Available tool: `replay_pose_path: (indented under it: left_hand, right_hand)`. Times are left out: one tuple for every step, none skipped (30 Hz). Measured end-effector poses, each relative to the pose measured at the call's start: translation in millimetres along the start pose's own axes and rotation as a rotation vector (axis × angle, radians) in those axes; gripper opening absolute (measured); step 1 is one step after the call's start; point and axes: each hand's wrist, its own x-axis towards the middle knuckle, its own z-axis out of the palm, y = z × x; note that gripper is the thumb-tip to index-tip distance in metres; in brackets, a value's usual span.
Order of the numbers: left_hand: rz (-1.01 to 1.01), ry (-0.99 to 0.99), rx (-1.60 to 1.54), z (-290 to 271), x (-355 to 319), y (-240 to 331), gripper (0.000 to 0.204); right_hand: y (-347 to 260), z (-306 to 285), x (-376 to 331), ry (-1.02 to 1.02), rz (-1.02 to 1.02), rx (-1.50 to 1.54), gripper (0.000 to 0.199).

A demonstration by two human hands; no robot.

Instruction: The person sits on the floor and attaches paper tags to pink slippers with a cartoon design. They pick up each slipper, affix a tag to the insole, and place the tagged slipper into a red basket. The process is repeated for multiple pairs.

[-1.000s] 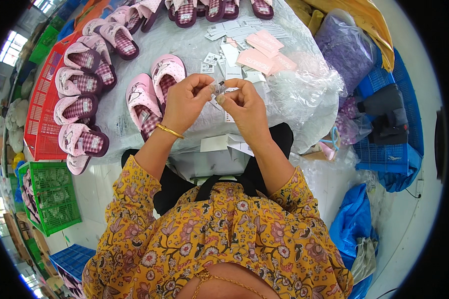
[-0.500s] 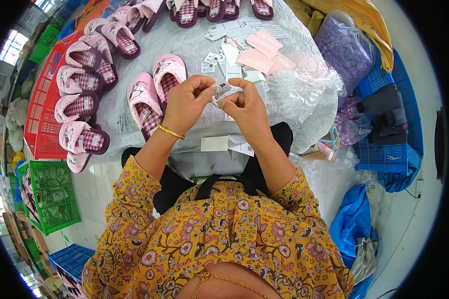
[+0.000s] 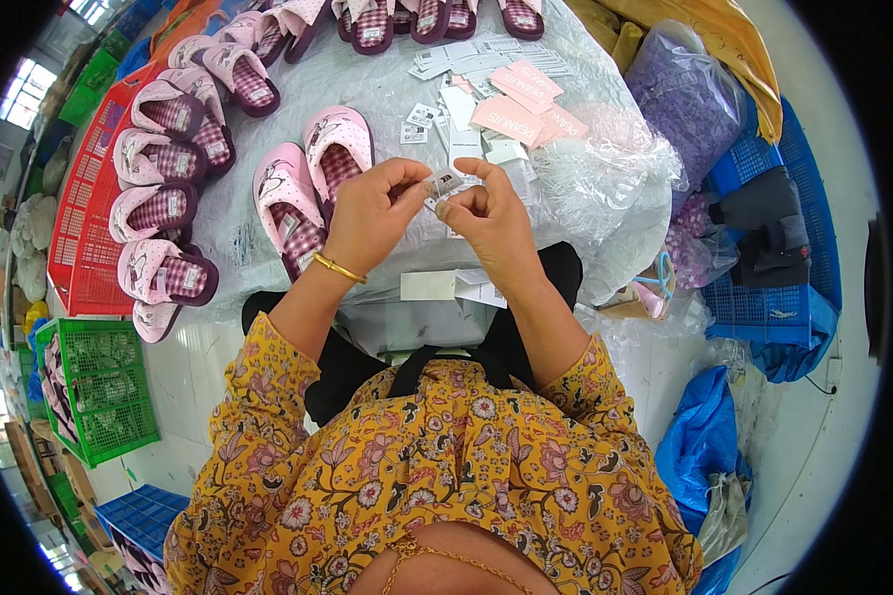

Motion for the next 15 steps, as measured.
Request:
replay_pose_path:
  left_hand:
    - [0.045, -0.002, 0.046, -0.2, -2.3, 0.7, 0.016]
    - [0.089, -0.005, 0.092, -0.4, -4.9, 1.2, 0.016]
    - [0.133, -0.007, 0.138, -0.9, -7.5, 1.7, 0.015]
    - [0.112, -0.046, 0.128, -2.5, -11.2, 2.2, 0.015]
    - [0.091, -0.084, 0.119, -5.1, -15.1, 2.5, 0.015]
    - [0.069, -0.122, 0.110, -6.9, -17.6, 2.6, 0.015]
    - [-0.024, -0.120, -0.070, -8.9, -19.0, 2.9, 0.016]
    - [-0.116, -0.117, -0.250, -10.5, -20.2, 3.1, 0.017]
    - [-0.206, -0.111, -0.430, -12.9, -21.5, 2.7, 0.017]
    - [-0.241, -0.171, -0.466, -17.0, -23.0, -1.7, 0.018]
    - [-0.231, -0.196, -0.463, -17.5, -25.9, -6.2, 0.018]
    - [-0.221, -0.221, -0.459, -14.9, -28.3, -10.2, 0.017]
    - [-0.211, -0.250, -0.460, -12.4, -30.2, -12.7, 0.017]
    - [-0.218, -0.257, -0.473, -13.2, -33.6, -13.4, 0.016]
    - [-0.209, -0.245, -0.467, -14.8, -37.1, -16.9, 0.015]
  right_hand:
    - [0.9, -0.4, 0.0, 0.000, 0.001, 0.002, 0.049]
    - [2.8, -1.0, 0.7, -0.012, -0.001, 0.012, 0.045]
    - [5.5, -1.6, 2.0, -0.024, -0.003, 0.021, 0.040]
    - [7.8, -2.2, 2.4, -0.037, -0.004, 0.031, 0.036]
    - [9.4, -2.6, 1.6, -0.047, 0.006, 0.045, 0.033]
    - [10.9, -3.1, -0.1, -0.059, 0.017, 0.060, 0.029]
    - [11.2, -2.1, -1.5, -0.077, 0.028, 0.074, 0.025]
    - [8.5, -1.9, -5.0, -0.092, 0.052, 0.052, 0.023]
    - [2.9, -2.4, -10.6, -0.108, 0.076, 0.030, 0.020]
    - [0.0, -1.2, -14.8, -0.129, 0.096, 0.009, 0.018]
    - [1.4, -0.1, -18.1, -0.157, 0.097, 0.017, 0.019]
    - [4.0, 0.8, -21.4, -0.185, 0.098, 0.025, 0.020]
    - [6.0, 1.2, -25.3, -0.208, 0.101, 0.030, 0.021]
    - [7.2, 3.0, -29.4, -0.222, 0.118, 0.014, 0.022]
    - [7.9, 4.9, -33.2, -0.231, 0.110, -0.025, 0.023]
